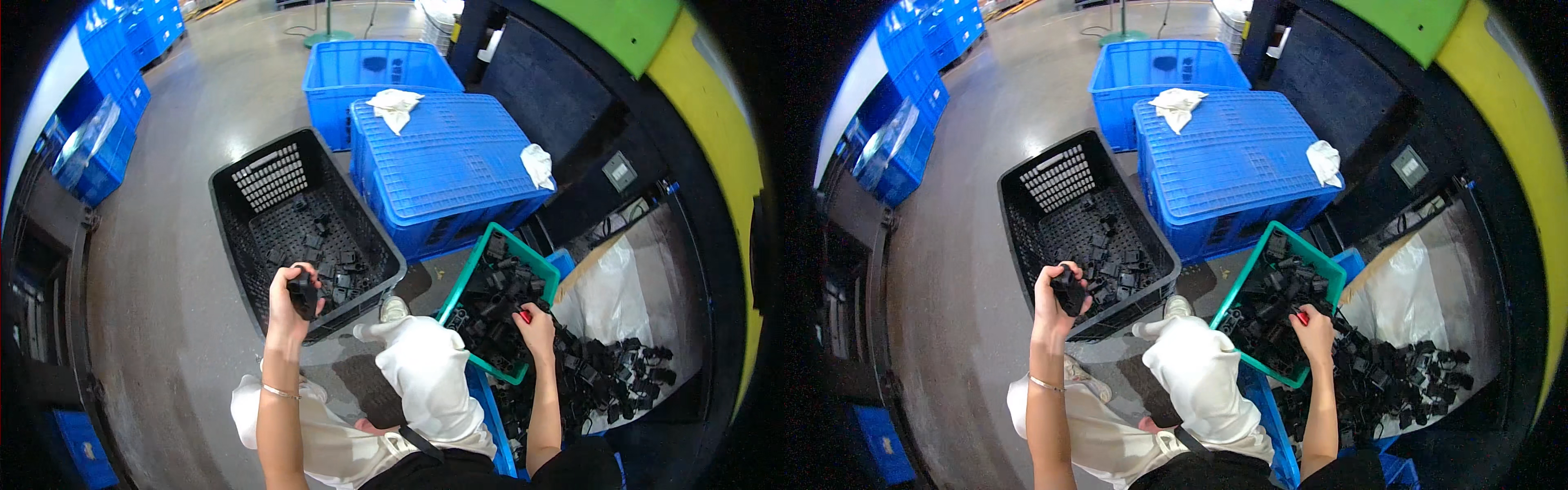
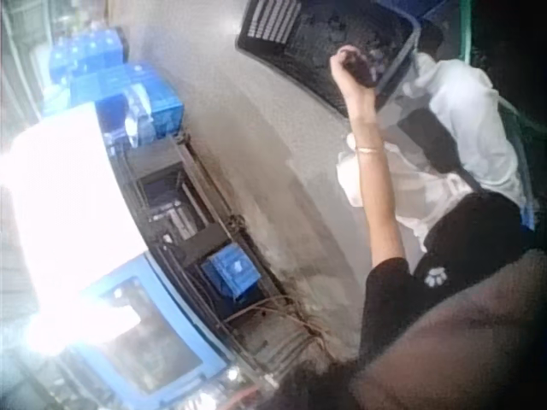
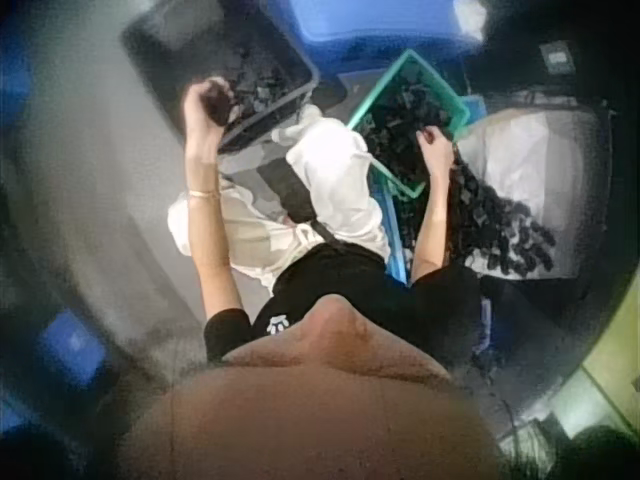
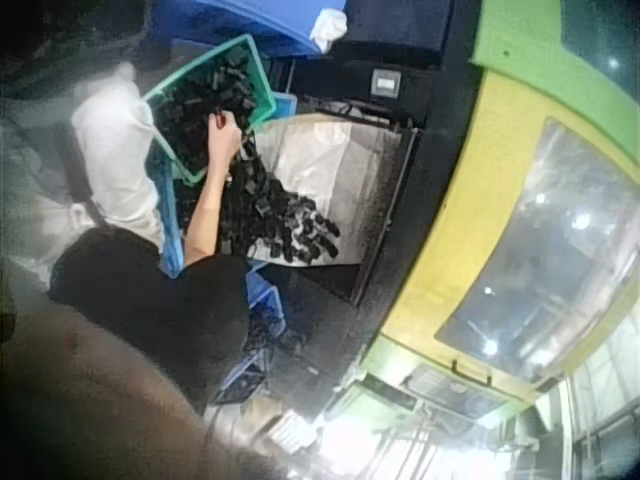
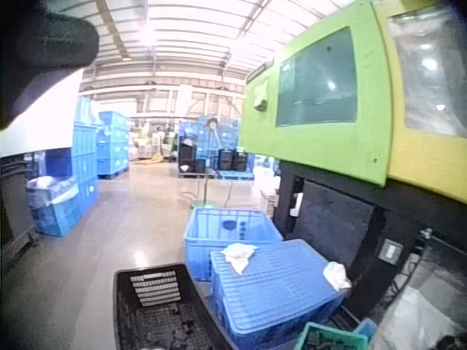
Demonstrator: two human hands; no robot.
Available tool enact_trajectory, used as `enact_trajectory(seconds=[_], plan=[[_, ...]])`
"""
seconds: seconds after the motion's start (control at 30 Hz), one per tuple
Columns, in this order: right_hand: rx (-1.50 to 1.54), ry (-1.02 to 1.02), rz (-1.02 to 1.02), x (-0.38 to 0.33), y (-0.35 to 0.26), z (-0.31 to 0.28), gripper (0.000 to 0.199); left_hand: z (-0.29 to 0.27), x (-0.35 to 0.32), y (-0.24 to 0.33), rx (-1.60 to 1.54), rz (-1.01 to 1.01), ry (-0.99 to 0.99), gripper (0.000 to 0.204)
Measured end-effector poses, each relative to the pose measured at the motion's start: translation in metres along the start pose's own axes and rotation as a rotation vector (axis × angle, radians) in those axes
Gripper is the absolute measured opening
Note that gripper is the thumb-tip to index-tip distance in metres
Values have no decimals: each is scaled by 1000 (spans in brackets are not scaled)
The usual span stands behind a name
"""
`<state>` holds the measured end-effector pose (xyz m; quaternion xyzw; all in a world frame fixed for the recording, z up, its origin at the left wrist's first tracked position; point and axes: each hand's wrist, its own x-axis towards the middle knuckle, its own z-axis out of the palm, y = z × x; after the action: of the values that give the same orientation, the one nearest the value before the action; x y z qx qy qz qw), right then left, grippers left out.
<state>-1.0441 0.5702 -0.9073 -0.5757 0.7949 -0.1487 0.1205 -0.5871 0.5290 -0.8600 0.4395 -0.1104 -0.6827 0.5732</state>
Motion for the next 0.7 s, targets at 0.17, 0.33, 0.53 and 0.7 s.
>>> enact_trajectory(seconds=[0.17, 0.33, 0.53, 0.7], plan=[[5, 105, -148, 9, -2, 9, 32, -23, 50, -33, -31, 17, 179, 21], [-188, -173, -610, 26, -17, 8, 39, -52, 73, -51, -12, -33, 322, 36], [-344, -288, -720, 46, -17, 5, 35, -74, 80, -60, 201, 181, 499, 61], [266, -551, -408, 64, -42, -30, 41, -11, 27, -37, 583, 223, 90, 42]])
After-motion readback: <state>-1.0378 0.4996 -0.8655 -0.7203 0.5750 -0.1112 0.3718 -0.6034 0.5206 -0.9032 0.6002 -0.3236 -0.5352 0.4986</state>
